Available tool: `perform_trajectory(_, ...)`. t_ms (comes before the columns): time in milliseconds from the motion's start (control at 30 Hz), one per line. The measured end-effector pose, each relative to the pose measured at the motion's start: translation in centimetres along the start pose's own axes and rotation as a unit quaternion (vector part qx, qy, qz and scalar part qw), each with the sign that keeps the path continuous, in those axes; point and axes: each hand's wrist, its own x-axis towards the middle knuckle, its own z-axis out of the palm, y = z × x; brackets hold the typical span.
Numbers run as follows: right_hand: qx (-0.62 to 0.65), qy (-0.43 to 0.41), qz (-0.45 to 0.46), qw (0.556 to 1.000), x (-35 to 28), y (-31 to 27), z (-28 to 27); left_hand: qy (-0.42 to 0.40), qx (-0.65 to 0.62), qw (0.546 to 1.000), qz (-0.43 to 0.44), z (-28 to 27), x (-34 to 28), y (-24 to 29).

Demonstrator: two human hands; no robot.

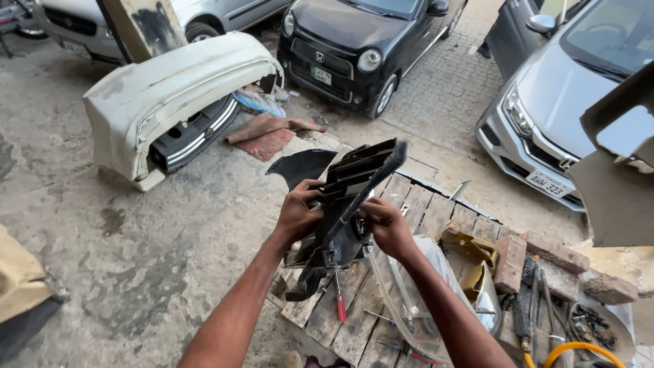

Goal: The person disassembles a car headlight assembly, removes the internal reflector, and then reassembles the unit. They use a screwdriver to tighten screws on the back of the housing and wipe the clear lens with a cloth.

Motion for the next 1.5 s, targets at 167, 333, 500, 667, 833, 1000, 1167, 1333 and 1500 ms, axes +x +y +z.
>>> perform_trajectory(167, -0.088, 0.023, -0.059, 0.994, 0.3, 1.5, 0.0, -0.028, 0.015, 0.999, 0.022, 0.0, 1.1, -1.5)
perform_trajectory(333, -0.182, 0.067, -0.019, 0.981, -0.7, -0.8, 2.2, 0.005, 0.064, 0.998, -0.020, 0.5, 0.6, -1.4)
perform_trajectory(500, 0.044, 0.185, 0.149, 0.970, -1.3, 0.1, 5.5, 0.088, 0.210, 0.963, -0.146, 3.6, -0.2, -0.8)
perform_trajectory(667, 0.123, 0.156, 0.226, 0.954, -1.4, -0.1, 2.2, 0.096, 0.173, 0.978, -0.066, 3.0, 0.1, -1.5)
perform_trajectory(833, 0.058, 0.140, 0.182, 0.972, -1.1, -2.2, -0.1, 0.048, 0.054, 0.997, 0.026, 1.2, 1.2, -5.1)
perform_trajectory(1000, -0.147, 0.090, -0.021, 0.985, -1.1, 0.5, 0.0, -0.016, -0.020, 1.000, -0.005, -0.3, 1.1, -2.4)
perform_trajectory(1167, 0.138, 0.144, 0.098, 0.975, -1.5, 1.4, -1.2, 0.028, 0.044, 0.999, -0.003, 2.2, 0.5, -3.1)
perform_trajectory(1333, 0.314, 0.250, 0.137, 0.906, -1.2, -5.7, -4.2, 0.068, 0.195, 0.974, -0.093, 7.2, -0.8, -1.7)
perform_trajectory(1500, -0.071, 0.252, 0.096, 0.960, 1.3, -12.0, -4.3, 0.023, 0.163, 0.983, -0.079, 7.8, -0.8, 0.9)
